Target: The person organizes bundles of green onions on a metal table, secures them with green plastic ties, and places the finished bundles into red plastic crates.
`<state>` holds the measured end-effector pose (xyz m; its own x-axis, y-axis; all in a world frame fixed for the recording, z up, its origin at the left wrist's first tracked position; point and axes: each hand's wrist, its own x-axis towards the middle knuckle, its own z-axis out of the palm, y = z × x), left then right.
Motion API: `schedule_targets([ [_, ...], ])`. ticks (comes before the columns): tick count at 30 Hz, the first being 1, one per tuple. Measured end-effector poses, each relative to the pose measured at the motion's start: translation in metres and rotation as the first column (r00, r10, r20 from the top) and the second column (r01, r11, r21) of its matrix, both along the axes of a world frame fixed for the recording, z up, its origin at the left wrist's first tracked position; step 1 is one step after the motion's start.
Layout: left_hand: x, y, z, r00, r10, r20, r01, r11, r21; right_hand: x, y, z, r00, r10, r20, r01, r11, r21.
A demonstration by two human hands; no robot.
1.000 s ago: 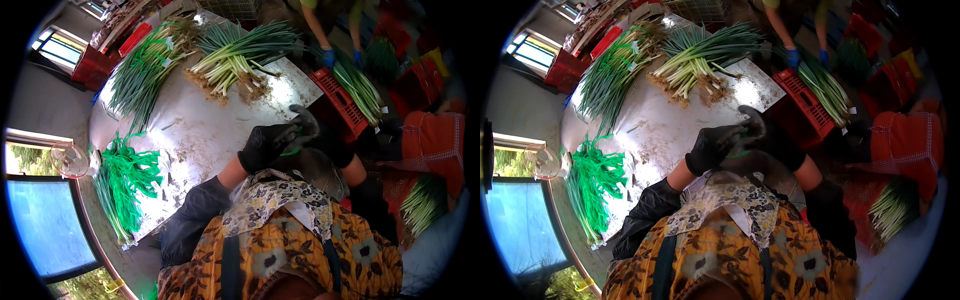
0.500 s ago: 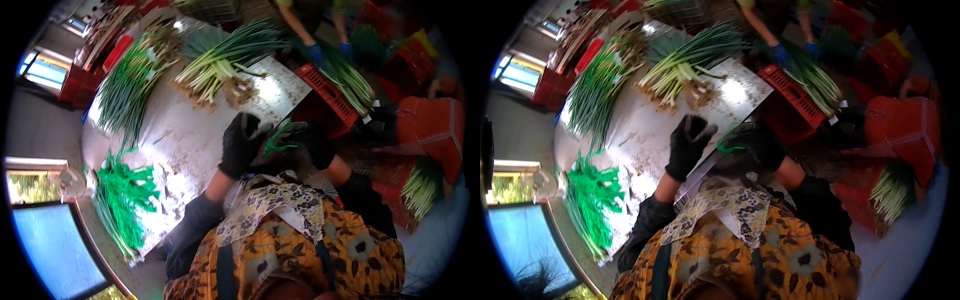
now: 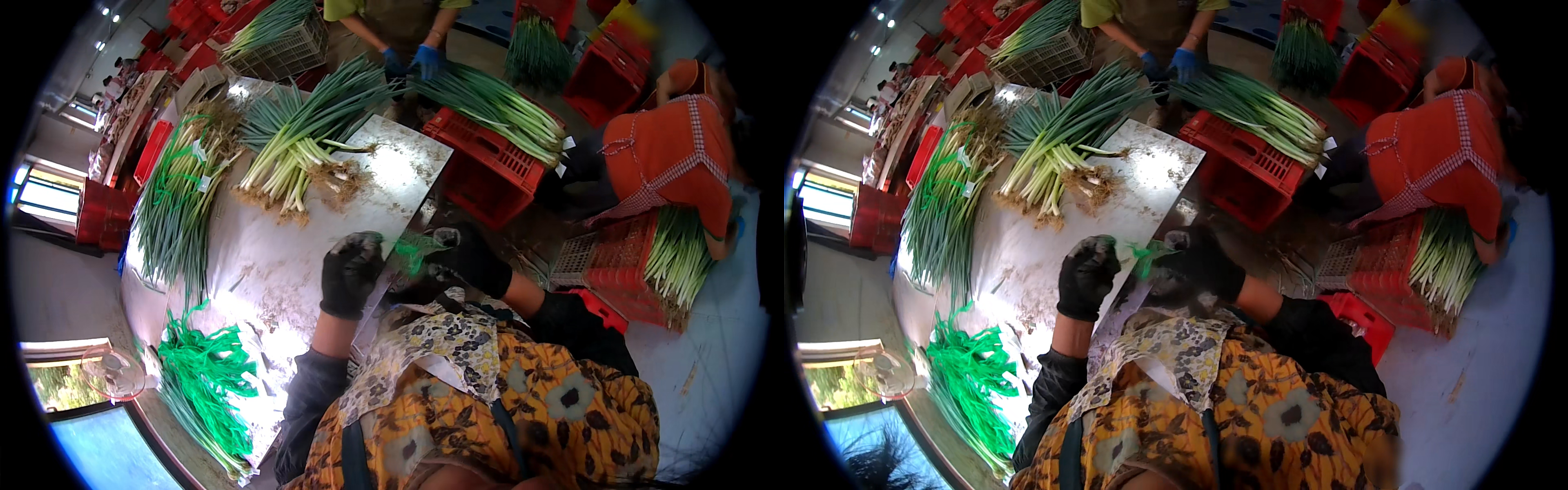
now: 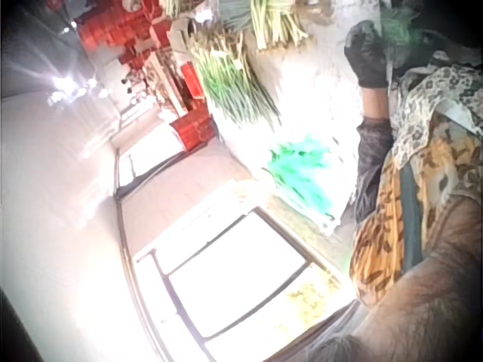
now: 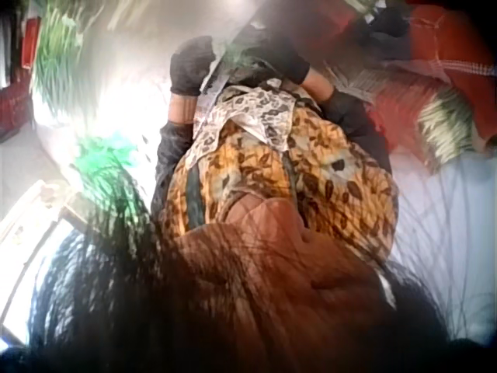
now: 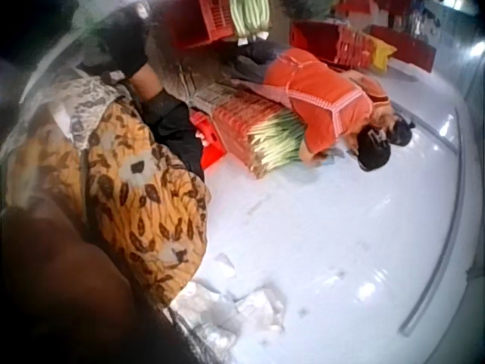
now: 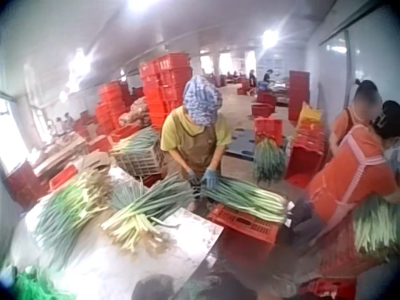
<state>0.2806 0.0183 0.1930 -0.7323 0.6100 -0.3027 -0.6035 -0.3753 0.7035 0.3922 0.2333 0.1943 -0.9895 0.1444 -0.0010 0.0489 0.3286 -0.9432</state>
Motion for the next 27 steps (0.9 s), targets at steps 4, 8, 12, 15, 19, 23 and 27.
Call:
schedule_targets([
  [4, 0.006, 0.009, 0.019, 1.0, -0.022, -0.022, 0.02, 0.996, -0.091, 0.022, 0.026, -0.003, 0.962, -0.274, -0.002, 0.272, 0.958, -0.091],
  [8, 0.003, 0.019, -0.002, 0.994, -0.065, 0.083, 0.048, 0.979, 0.198, 0.024, 0.062, -0.009, 0.883, -0.469, -0.004, 0.428, 0.808, -0.404],
  [12, 0.021, 0.052, 0.017, 0.908, 0.252, 0.335, -0.219, 0.966, -0.134, 0.035, 0.073, -0.023, 0.933, -0.261, 0.249, 0.231, -0.096, -0.968],
  [15, 0.009, 0.068, 0.007, 0.882, 0.193, 0.43, -0.188, 0.981, -0.055, 0.048, 0.08, -0.09, 0.953, -0.293, 0.071, 0.026, -0.156, -0.987],
  [19, -0.027, 0.041, -0.041, 0.933, -0.118, 0.339, -0.005, 0.94, 0.341, 0.057, 0.071, -0.083, 0.921, -0.14, -0.364, -0.092, 0.829, -0.552],
  [23, -0.014, 0.057, 0.001, 0.981, 0.015, 0.194, -0.018, 1.0, 0.014, 0.067, 0.064, -0.016, 0.992, 0.04, -0.122, -0.01, 0.972, 0.237],
  [27, 0.01, 0.079, 0.035, 0.954, -0.278, -0.112, 0.244, 0.937, -0.251, 0.064, 0.095, -0.107, 0.992, -0.039, -0.116, 0.094, 0.85, 0.518],
])
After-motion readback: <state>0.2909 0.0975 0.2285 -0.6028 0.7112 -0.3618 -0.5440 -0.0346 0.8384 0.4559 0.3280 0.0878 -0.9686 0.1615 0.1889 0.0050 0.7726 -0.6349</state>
